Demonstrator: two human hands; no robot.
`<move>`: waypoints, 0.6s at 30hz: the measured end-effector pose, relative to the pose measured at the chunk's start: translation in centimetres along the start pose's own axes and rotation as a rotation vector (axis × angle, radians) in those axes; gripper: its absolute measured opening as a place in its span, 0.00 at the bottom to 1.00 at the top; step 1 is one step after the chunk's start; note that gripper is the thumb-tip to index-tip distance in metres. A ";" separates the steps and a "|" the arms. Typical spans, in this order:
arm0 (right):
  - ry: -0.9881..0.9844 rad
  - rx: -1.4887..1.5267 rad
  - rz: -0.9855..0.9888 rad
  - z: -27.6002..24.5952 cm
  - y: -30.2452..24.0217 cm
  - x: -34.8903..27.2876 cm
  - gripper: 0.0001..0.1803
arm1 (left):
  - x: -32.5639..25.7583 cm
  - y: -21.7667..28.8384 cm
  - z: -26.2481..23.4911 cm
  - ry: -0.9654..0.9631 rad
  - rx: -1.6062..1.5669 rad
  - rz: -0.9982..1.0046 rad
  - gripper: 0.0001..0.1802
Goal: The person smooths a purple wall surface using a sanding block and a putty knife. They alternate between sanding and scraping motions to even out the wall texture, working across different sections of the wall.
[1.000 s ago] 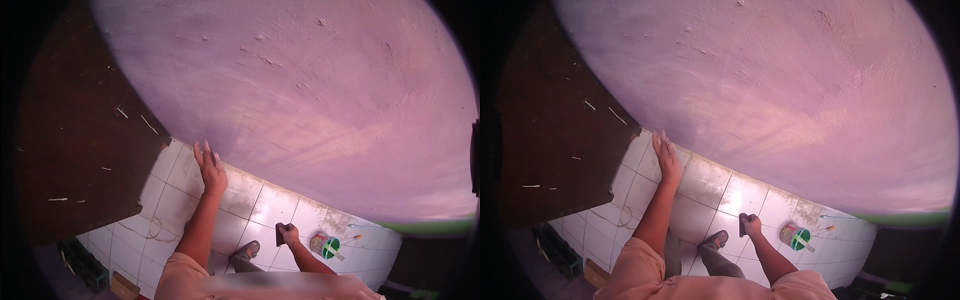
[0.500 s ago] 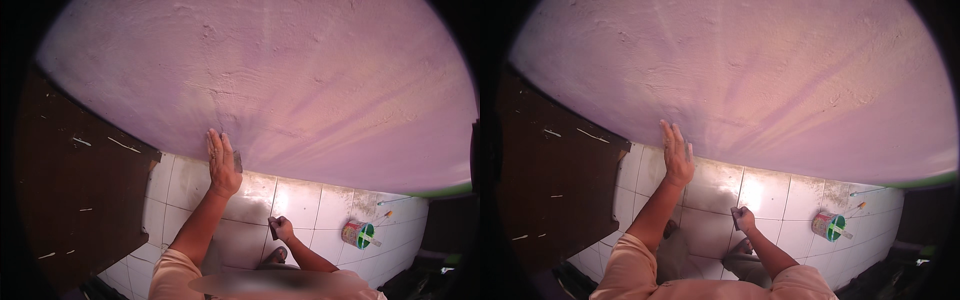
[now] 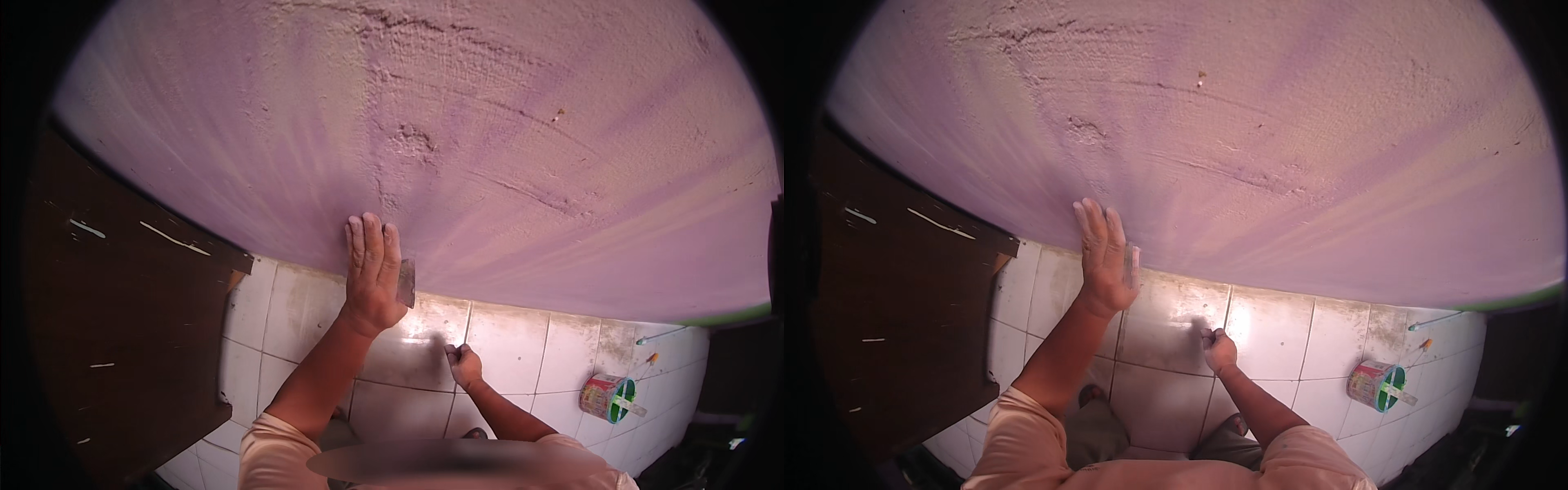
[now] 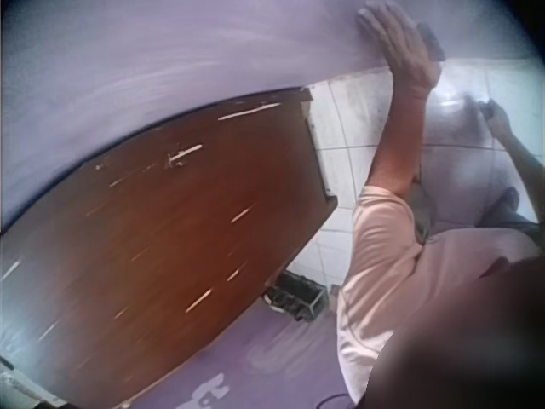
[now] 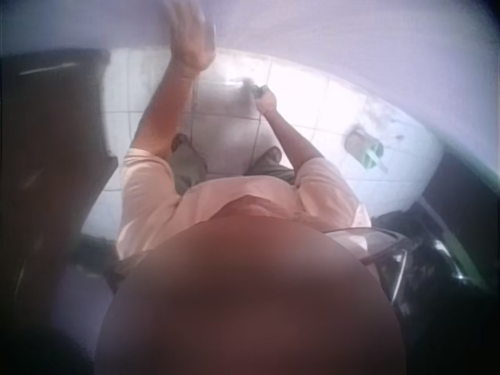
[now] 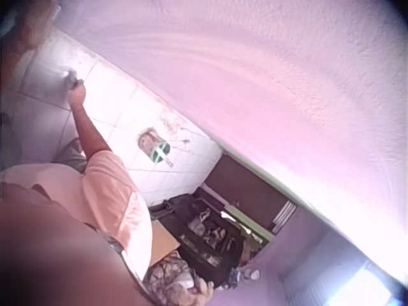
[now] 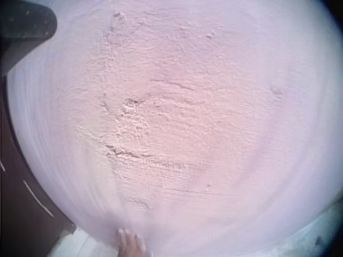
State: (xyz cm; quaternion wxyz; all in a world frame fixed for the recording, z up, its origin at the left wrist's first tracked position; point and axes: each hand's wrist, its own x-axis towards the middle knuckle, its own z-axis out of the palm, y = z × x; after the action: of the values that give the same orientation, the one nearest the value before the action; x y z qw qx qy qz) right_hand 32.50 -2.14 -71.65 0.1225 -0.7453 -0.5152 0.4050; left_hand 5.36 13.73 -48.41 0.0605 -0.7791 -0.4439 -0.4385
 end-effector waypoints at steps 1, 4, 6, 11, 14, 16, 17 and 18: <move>0.007 -0.001 -0.012 0.7 0.8 0.4 0.08 | 0.0 -0.2 0.1 0.019 -0.002 0.015 0.33; -0.036 0.033 -0.045 3.0 2.4 1.2 0.08 | 0.2 -0.6 0.4 0.070 -0.001 0.057 0.32; -0.072 -0.017 -0.088 4.1 2.6 1.6 0.08 | 0.2 -0.8 0.7 0.099 0.014 0.079 0.32; -0.174 -0.034 -0.060 2.4 -2.9 0.7 0.16 | -0.1 -1.9 1.0 0.086 0.053 0.120 0.34; -0.177 0.144 -0.233 5.0 1.4 3.5 0.18 | 0.0 -1.7 1.5 0.095 0.028 0.107 0.35; -0.171 0.109 -0.264 3.5 -0.7 3.0 0.08 | -0.2 -1.6 2.1 0.125 0.028 0.109 0.36; -0.234 0.090 -0.251 3.3 -0.3 3.8 0.07 | 0.3 -1.4 2.3 0.156 0.031 0.129 0.36; -0.295 0.071 -0.236 3.0 0.7 4.9 0.07 | 0.7 -1.0 2.5 0.187 0.030 0.150 0.36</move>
State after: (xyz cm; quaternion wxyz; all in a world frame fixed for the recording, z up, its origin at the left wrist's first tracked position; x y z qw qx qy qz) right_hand 31.42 1.10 -76.33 0.1186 -0.6075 -0.5966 0.5108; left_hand 6.33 16.01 -49.76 0.1459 -0.7648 -0.3835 -0.4966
